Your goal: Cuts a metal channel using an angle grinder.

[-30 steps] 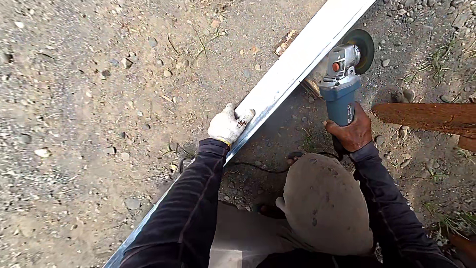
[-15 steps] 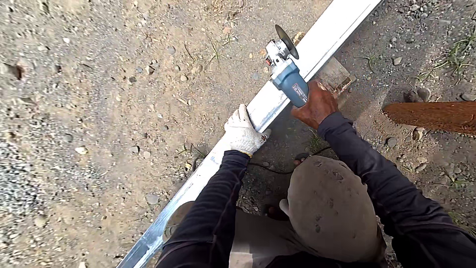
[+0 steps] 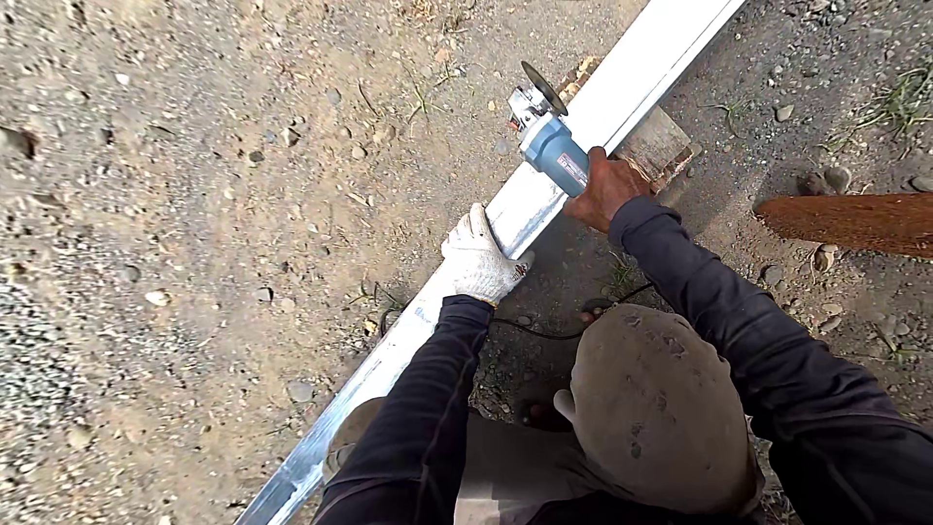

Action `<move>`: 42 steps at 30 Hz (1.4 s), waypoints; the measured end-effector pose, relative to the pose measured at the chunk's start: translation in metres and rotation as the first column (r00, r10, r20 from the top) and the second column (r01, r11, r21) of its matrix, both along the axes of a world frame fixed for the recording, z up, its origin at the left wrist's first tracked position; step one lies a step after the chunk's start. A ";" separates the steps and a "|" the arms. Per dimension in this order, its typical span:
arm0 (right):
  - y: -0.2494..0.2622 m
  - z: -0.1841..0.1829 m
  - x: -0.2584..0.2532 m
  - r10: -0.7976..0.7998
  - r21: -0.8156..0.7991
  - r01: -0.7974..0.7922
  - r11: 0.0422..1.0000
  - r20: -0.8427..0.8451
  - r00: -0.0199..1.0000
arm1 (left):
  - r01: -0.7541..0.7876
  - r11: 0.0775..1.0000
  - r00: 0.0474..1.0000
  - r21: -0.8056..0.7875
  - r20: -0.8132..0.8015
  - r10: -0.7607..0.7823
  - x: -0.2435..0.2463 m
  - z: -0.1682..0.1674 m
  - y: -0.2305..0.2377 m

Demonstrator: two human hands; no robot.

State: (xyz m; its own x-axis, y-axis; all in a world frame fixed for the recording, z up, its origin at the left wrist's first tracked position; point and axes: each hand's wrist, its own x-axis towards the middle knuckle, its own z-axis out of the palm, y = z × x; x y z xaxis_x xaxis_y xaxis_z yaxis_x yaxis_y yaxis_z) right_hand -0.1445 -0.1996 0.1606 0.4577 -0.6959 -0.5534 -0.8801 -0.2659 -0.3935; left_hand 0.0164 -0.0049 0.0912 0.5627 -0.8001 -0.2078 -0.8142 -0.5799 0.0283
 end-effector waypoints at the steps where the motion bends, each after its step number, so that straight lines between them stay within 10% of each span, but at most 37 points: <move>1: 0.000 0.000 0.000 0.000 0.002 0.000 1.000 -0.006 1.000 | 0.002 1.000 1.000 -0.001 0.003 -0.002 0.001 -0.002 0.001; 13: 0.026 0.044 -0.004 -0.065 0.030 0.063 0.998 0.047 0.997 | -0.001 1.000 1.000 0.001 -0.002 0.001 -0.001 0.000 0.001; 17: 0.023 0.032 -0.005 -0.064 0.074 0.058 0.996 0.069 0.996 | -0.045 0.973 0.990 0.226 -0.123 0.075 -0.027 0.059 -0.029; 22: -0.002 0.000 0.001 -0.001 0.016 0.002 1.000 -0.033 0.999 | -0.004 1.000 1.000 -0.012 -0.004 0.003 0.000 -0.002 0.000; 26: 0.018 0.058 -0.001 -0.027 0.075 0.029 0.997 -0.022 0.999 | 0.005 1.000 1.000 0.001 -0.010 -0.005 0.001 -0.002 0.002; 30: 0.003 0.008 0.002 -0.015 0.000 0.015 1.000 -0.028 0.999 | -0.002 1.000 1.000 -0.007 0.002 0.002 0.000 -0.001 0.000; 34: 0.002 0.036 0.005 0.012 0.135 0.001 0.991 -0.095 0.995 | -0.055 0.967 0.988 0.250 -0.126 0.089 -0.015 0.043 -0.023; 42: -0.001 0.023 0.008 0.021 0.135 -0.005 0.991 -0.120 0.993 | -0.003 1.000 1.000 0.015 -0.007 0.004 0.000 -0.001 0.001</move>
State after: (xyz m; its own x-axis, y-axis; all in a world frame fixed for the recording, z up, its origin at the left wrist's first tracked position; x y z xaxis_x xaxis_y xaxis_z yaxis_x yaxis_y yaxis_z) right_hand -0.1369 -0.2005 0.1834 0.3902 -0.6062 -0.6930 -0.9201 -0.2296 -0.3173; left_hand 0.0168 -0.0041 0.0902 0.5639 -0.7950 -0.2235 -0.8119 -0.5832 0.0257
